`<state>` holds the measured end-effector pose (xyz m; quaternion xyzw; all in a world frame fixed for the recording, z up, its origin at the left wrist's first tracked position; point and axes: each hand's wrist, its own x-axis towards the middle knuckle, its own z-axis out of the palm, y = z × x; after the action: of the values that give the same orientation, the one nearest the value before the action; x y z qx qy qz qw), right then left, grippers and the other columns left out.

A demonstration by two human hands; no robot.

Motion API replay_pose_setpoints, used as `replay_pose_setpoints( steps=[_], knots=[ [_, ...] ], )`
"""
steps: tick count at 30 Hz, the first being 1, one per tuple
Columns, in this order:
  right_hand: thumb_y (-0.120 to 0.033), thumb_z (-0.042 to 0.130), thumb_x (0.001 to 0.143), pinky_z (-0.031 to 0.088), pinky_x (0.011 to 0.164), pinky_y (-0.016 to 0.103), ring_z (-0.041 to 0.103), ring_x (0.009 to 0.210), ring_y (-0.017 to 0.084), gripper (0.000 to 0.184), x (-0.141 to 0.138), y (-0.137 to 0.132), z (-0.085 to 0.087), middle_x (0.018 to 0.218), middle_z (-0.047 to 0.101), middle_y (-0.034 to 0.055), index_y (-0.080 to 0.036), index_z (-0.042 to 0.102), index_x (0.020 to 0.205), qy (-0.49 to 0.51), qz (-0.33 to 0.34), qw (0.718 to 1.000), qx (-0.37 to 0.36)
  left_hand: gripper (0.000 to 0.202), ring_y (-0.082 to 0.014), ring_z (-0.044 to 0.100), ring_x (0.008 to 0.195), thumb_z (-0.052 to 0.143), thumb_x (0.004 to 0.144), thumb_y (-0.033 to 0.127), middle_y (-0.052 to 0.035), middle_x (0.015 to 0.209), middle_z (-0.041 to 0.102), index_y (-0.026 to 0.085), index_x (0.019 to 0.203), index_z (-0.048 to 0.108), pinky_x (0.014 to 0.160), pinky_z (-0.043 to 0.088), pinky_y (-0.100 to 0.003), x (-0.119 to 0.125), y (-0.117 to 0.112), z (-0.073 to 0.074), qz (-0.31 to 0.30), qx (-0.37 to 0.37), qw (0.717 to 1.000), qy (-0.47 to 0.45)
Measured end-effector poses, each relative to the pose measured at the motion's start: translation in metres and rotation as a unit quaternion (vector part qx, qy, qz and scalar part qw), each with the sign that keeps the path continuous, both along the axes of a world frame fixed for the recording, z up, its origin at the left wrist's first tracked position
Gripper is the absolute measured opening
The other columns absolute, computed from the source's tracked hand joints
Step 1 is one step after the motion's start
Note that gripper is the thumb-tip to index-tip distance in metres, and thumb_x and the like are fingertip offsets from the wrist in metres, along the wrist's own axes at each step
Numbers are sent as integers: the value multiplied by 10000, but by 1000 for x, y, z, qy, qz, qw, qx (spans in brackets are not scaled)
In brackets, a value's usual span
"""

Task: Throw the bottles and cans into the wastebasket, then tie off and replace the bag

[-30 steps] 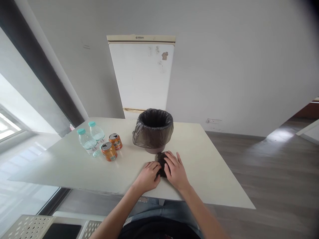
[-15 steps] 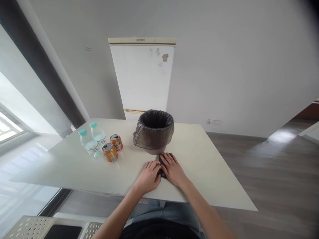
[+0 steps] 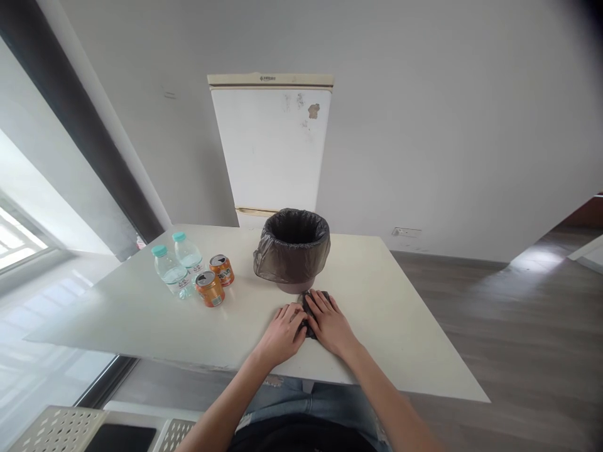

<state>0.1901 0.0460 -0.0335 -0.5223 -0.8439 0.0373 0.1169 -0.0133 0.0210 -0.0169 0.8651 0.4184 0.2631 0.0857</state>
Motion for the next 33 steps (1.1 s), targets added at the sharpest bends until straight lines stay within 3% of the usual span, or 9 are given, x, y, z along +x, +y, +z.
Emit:
replay_pose_setpoints(
  steps=[6, 14, 18, 22, 27, 30, 33],
  knots=[
    [-460, 274, 1106, 232, 1295, 554, 236, 1609, 265, 591, 42, -3, -5, 1740, 225, 40, -251, 350, 1654, -19, -14, 1000, -7, 257, -277, 576, 1119, 573, 953, 135, -104, 1248, 580, 223, 1194, 592, 983, 499, -451, -2, 0, -2, 3, 6, 1000, -4],
    [-550, 211, 1097, 254, 1288, 567, 221, 1611, 275, 633, 168, -8, -19, 1737, 237, 35, -296, 304, 1669, -40, -107, 993, -20, 188, -264, 585, 1109, 568, 971, 150, -102, 1261, 563, 226, 1140, 600, 980, 498, -443, -3, 2, -7, 0, 6, 1000, -3],
    [-564, 186, 1087, 251, 1290, 563, 201, 1615, 276, 668, 210, -17, -23, 1738, 233, 40, -261, 303, 1671, -49, -153, 986, -31, 183, -264, 579, 1128, 566, 975, 146, -103, 1272, 557, 223, 1138, 594, 996, 494, -451, -3, 2, -7, -2, -7, 1000, -2],
    [-552, 177, 1091, 235, 1290, 584, 186, 1620, 276, 653, 218, -22, -21, 1744, 221, 24, -270, 321, 1663, -54, -151, 987, -9, 205, -263, 580, 1139, 578, 963, 135, -102, 1267, 561, 228, 1144, 606, 1007, 493, -451, -2, 2, -8, -4, -9, 1000, -8],
    [-507, 245, 1096, 186, 1309, 540, 213, 1615, 252, 664, 212, -23, -12, 1721, 309, 58, -217, 204, 1693, -47, -122, 987, 91, 212, -260, 588, 1139, 580, 958, 134, -99, 1255, 571, 228, 1144, 618, 1013, 496, -448, -1, 2, -5, -2, -9, 1000, -13],
    [-500, 274, 1094, 328, 1240, 478, 378, 1533, 268, 606, 212, -25, -2, 1662, 428, 84, -224, 400, 1618, -26, -115, 987, 107, 201, -261, 588, 1130, 576, 965, 143, -100, 1252, 576, 229, 1141, 619, 1003, 501, -448, -1, 1, -3, 0, -9, 1000, -13],
    [-512, 301, 1089, 463, 1092, 432, 544, 1369, 276, 532, 213, -28, 5, 1519, 580, 108, -244, 644, 1396, -14, -113, 991, 76, 191, -263, 585, 1123, 573, 969, 145, -98, 1248, 576, 228, 1136, 612, 1001, 500, -451, -1, 0, -2, 1, -13, 1000, -7]
  ],
)
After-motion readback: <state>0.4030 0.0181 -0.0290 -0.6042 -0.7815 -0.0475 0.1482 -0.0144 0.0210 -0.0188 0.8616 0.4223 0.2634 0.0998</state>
